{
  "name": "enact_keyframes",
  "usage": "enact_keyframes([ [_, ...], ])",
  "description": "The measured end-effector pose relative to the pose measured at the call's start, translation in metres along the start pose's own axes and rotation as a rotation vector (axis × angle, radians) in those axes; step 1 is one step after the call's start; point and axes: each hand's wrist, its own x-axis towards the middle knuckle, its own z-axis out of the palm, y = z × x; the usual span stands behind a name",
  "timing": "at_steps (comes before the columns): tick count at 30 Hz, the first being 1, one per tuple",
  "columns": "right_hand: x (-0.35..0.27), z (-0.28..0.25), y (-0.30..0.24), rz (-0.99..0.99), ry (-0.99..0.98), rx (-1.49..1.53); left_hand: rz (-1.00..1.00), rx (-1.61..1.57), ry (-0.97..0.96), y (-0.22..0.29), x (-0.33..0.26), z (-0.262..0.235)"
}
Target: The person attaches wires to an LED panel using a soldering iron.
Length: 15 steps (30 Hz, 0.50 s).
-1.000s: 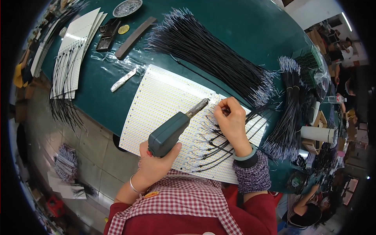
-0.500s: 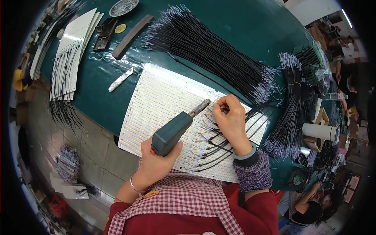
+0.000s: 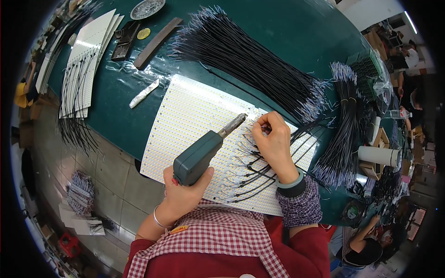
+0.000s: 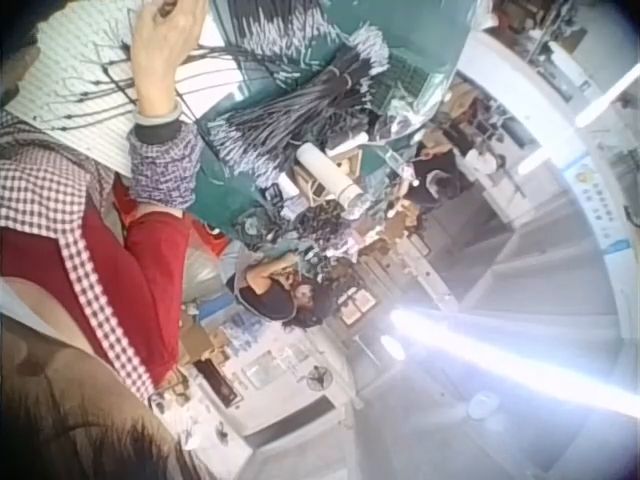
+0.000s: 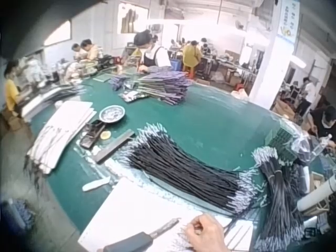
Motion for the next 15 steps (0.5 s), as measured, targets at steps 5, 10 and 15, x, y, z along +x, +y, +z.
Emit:
enact_keyframes([
  [5, -0.0005, -0.0002, -0.0025, 0.031, -0.001, 0.005, -0.059, -0.053, 0.030, -0.0022, -0.0008, 0.0006],
  [10, -0.0016, 0.0008, -0.0010, 0.007, 0.013, 0.093, -0.129, -0.079, 0.031, -0.0019, -0.0012, -0.0005],
  [15, -0.0013, 0.0001, -0.0019, -0.045, -0.025, 0.055, -0.068, -0.079, 0.013, -0.0024, 0.0012, 0.0002],
])
